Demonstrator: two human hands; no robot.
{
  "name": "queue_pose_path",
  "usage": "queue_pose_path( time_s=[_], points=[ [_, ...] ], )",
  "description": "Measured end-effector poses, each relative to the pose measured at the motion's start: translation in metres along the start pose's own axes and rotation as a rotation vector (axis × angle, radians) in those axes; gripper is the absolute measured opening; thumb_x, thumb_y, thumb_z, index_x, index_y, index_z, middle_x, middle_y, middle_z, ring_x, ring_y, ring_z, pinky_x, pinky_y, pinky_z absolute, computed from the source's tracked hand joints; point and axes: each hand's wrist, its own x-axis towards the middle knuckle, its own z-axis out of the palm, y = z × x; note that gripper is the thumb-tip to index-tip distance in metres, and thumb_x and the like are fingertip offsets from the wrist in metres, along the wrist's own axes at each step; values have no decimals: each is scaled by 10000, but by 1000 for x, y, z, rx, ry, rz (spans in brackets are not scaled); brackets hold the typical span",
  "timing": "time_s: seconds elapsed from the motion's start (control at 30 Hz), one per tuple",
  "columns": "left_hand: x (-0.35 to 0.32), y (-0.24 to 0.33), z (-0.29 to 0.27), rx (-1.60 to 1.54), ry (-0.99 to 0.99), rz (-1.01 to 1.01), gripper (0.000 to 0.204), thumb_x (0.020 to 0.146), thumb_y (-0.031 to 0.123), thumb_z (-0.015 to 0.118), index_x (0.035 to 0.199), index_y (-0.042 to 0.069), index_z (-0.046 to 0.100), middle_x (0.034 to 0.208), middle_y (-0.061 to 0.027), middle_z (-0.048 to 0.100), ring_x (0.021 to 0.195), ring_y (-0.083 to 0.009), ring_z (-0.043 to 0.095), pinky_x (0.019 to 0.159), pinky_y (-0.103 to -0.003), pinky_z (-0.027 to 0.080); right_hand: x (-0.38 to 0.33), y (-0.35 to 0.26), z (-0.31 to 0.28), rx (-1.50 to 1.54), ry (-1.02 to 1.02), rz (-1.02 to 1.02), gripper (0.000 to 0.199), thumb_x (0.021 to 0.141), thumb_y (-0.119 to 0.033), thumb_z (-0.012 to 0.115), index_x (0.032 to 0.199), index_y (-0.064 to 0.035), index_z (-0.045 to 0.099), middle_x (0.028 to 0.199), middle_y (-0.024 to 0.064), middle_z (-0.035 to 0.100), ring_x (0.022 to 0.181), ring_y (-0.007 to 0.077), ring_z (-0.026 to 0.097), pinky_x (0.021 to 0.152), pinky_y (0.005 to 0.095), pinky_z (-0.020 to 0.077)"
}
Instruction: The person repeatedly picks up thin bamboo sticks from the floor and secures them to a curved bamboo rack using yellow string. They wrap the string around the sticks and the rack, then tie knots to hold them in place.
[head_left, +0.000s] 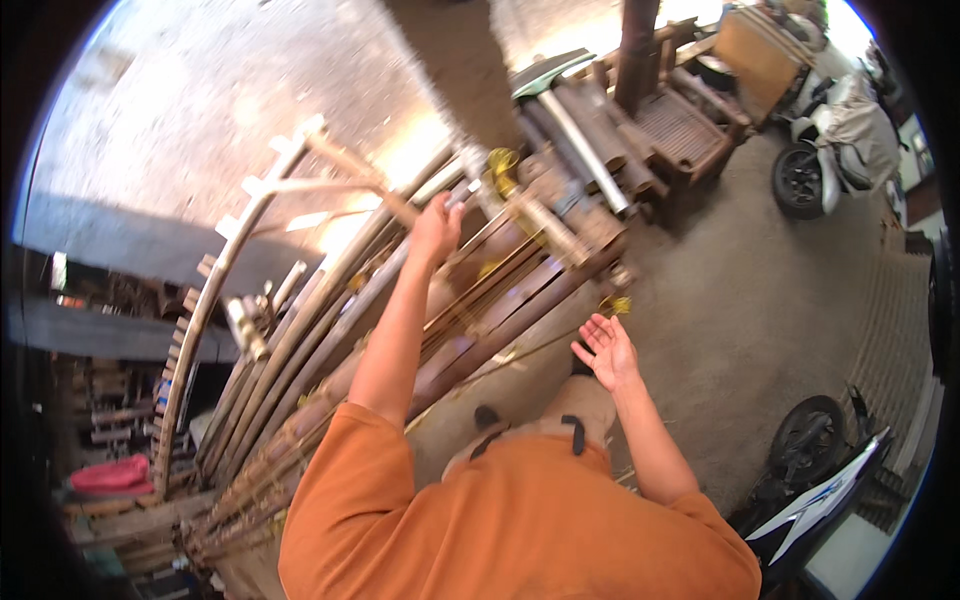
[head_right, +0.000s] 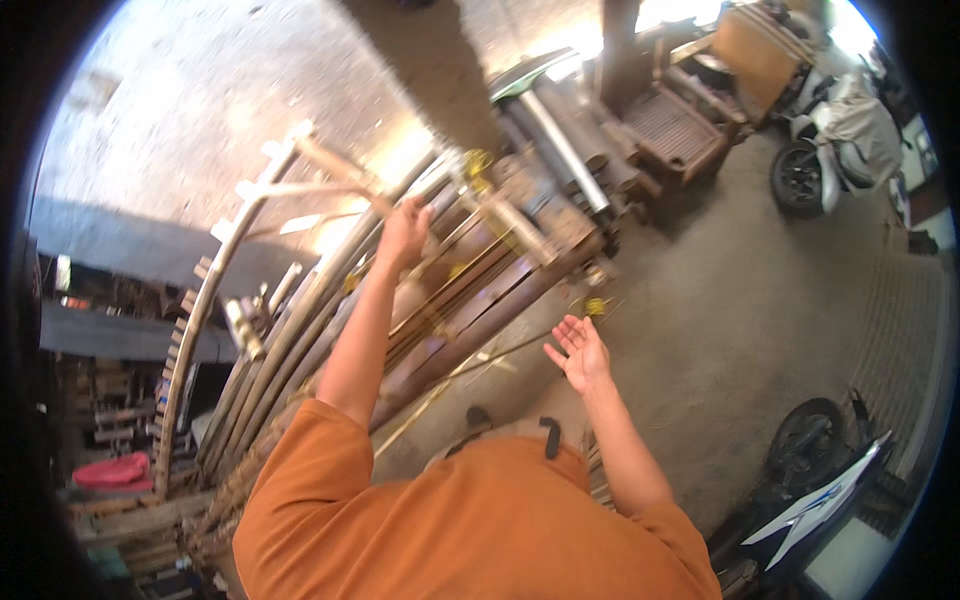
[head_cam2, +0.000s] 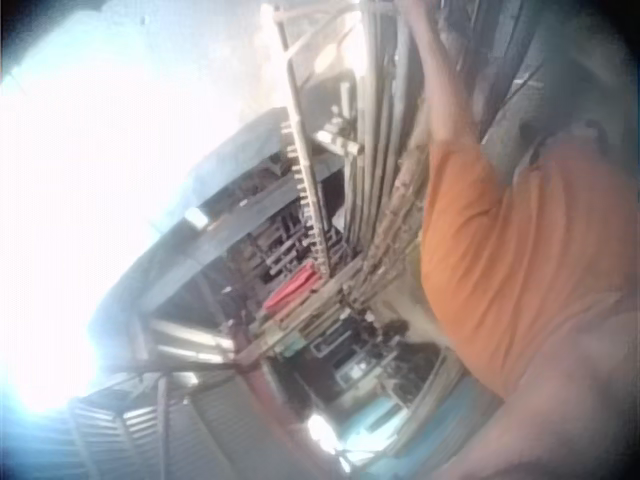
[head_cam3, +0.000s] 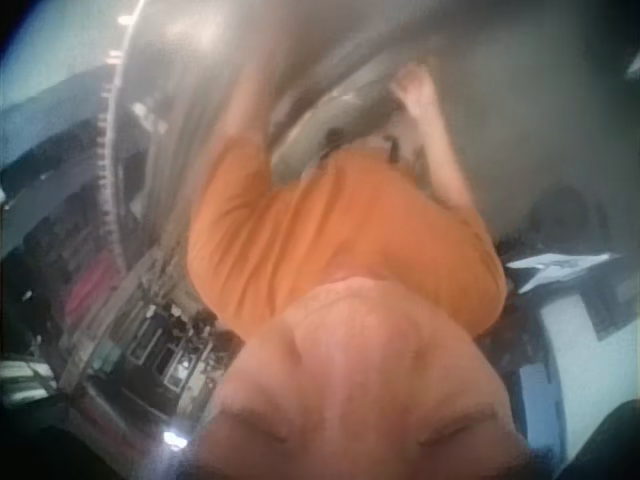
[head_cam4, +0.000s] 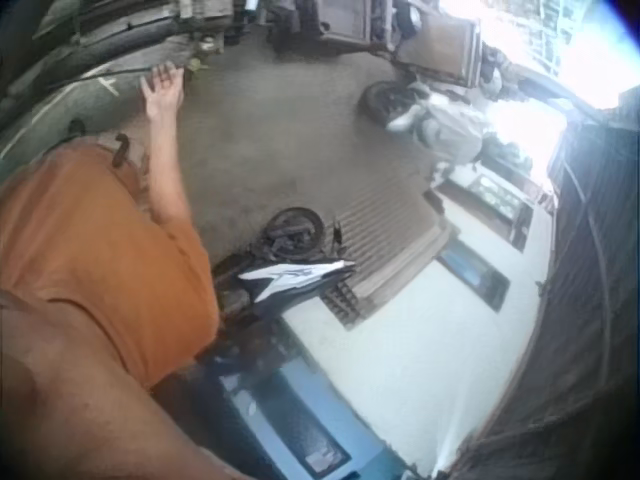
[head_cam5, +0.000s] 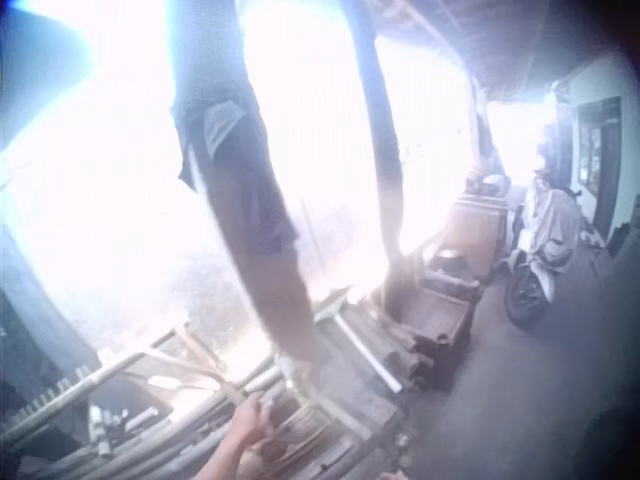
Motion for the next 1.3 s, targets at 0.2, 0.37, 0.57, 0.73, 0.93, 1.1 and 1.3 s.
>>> queue_pose_path(
  time_s=[0.2, 0.37, 0.57, 0.73, 0.93, 1.1, 1.3],
  points=[
    [-172, -78, -170, 381, -17, -249, 365, 977, 276, 523, 1238, 29, 590, 1149, -215, 659, 1142, -361, 603, 989, -453, 438, -65, 213, 63, -410, -499, 749, 458, 1006, -421, 479, 1197, -21, 590, 1018, 61, 622, 947, 207, 625, 915, 450, 524],
    [-271, -119, -136, 319, -186, -103, 229, 930, 264, 570, 1066, 81, 587, 1037, -180, 671, 1044, -349, 622, 939, -592, 332, -73, 282, 162, 161, -62, -65, 230, 997, -269, 471, 914, -89, 588, 876, 39, 608, 768, 146, 573, 703, 275, 451],
    [-273, -182, -76, -364, 229, 40, 286, 939, 275, 590, 1123, 56, 584, 1078, -130, 619, 1026, -282, 565, 904, -476, 402, -45, 276, 313, -1416, -814, -472, 336, 959, -349, 475, 933, -81, 675, 833, 94, 686, 753, 267, 635, 724, 384, 502],
    [-268, -105, -130, 70, -70, -250, 303, 981, 334, 486, 1058, 137, 703, 941, -196, 695, 985, -394, 640, 922, -545, 339, 50, 244, 308, -1913, -718, -516, 527, 987, -495, 402, 1023, -57, 693, 937, 109, 675, 905, 257, 620, 882, 479, 435],
    [-272, -112, -124, 159, 45, -248, 294, 983, 326, 511, 993, 94, 691, 869, -118, 712, 882, -240, 660, 954, -509, 339, -75, 210, 222, -1665, -1296, -245, 353, 909, -232, 548, 628, -20, 574, 625, 225, 580, 566, 368, 583, 566, 472, 457],
    [-214, -116, -135, -552, 67, -127, 209, 983, 209, 559, 988, 36, 676, 715, -10, 624, 656, -91, 564, 632, -249, 461, -75, 257, 160, -1630, -975, -505, 398, 944, -278, 548, 643, -20, 582, 615, 189, 576, 596, 400, 563, 643, 452, 474],
    [-140, -196, -119, 99, 294, -59, 243, 966, 224, 531, 1017, 33, 673, 884, -166, 694, 813, -339, 668, 720, -440, 492, -82, 265, 121, -707, -567, -466, 370, 1001, -322, 492, 877, -11, 648, 881, 144, 658, 808, 271, 622, 716, 387, 506]
  ],
)
